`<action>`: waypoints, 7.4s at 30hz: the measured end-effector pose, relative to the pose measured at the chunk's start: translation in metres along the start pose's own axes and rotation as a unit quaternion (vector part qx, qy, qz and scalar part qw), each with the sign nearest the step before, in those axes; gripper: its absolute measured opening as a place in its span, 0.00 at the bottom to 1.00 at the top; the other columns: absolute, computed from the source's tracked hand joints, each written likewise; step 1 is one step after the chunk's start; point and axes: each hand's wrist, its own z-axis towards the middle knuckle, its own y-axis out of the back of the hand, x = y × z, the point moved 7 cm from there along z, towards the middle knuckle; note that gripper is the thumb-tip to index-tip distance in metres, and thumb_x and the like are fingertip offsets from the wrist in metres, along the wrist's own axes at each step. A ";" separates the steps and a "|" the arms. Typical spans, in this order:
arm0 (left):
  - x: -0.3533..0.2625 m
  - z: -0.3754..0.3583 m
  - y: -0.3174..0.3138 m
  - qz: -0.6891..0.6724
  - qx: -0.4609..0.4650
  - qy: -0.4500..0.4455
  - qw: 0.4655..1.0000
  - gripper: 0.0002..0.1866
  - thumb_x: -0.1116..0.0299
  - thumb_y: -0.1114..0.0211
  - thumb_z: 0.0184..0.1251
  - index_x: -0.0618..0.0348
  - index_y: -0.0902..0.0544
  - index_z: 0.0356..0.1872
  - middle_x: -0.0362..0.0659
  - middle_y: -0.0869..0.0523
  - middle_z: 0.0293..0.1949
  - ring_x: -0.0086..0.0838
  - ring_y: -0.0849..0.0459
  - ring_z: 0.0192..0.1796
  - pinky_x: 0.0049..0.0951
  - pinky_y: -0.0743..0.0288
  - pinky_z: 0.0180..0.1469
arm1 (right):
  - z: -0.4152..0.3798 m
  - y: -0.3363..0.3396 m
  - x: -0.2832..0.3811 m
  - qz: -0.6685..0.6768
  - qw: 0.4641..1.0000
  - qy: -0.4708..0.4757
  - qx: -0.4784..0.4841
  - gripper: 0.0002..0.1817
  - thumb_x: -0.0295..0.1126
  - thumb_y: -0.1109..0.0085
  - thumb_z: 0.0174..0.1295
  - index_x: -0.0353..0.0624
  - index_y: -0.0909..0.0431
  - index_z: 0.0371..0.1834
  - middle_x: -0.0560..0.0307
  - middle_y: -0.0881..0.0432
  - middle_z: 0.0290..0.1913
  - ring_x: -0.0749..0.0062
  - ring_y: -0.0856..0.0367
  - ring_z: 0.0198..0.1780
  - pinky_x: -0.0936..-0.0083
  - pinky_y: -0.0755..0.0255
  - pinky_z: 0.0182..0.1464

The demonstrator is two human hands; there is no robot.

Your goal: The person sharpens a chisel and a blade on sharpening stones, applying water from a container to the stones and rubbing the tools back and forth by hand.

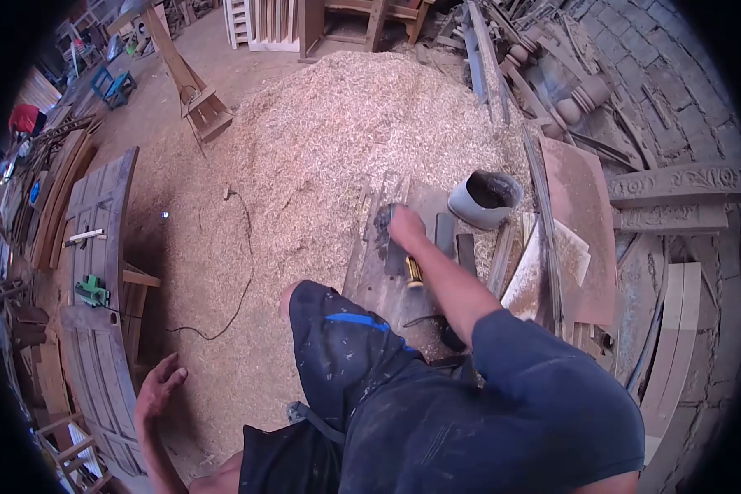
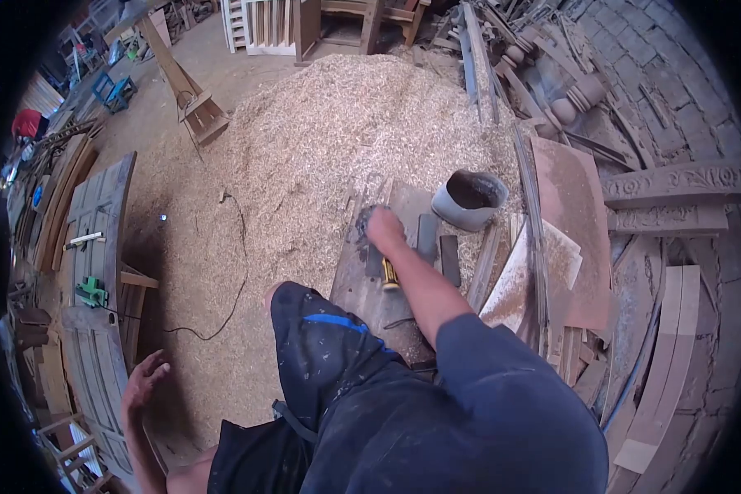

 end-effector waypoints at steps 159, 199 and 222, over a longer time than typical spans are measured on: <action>0.005 0.013 -0.002 0.036 0.007 0.018 0.999 0.39 0.53 0.34 0.74 0.68 0.35 0.77 0.62 0.27 0.72 0.45 0.27 0.75 0.38 0.35 0.75 | 0.006 -0.015 -0.001 -0.064 0.996 0.006 0.056 0.18 0.29 0.56 0.72 0.33 0.23 0.59 0.29 0.15 0.52 0.35 0.15 0.55 0.43 0.20 0.57; -0.004 0.000 -0.005 0.040 0.010 0.015 0.999 0.40 0.52 0.34 0.73 0.68 0.35 0.77 0.64 0.27 0.72 0.47 0.27 0.74 0.40 0.35 0.75 | -0.011 0.003 -0.004 -0.065 0.998 0.014 0.001 0.18 0.31 0.55 0.72 0.35 0.19 0.55 0.30 0.14 0.51 0.38 0.13 0.54 0.48 0.18 0.54; -0.002 0.002 -0.008 0.041 0.017 0.013 0.999 0.41 0.52 0.34 0.74 0.70 0.37 0.77 0.63 0.28 0.73 0.49 0.29 0.75 0.41 0.35 0.75 | -0.006 0.009 -0.002 -0.063 0.996 -0.010 0.060 0.19 0.29 0.55 0.70 0.32 0.21 0.59 0.28 0.16 0.54 0.35 0.14 0.55 0.44 0.20 0.56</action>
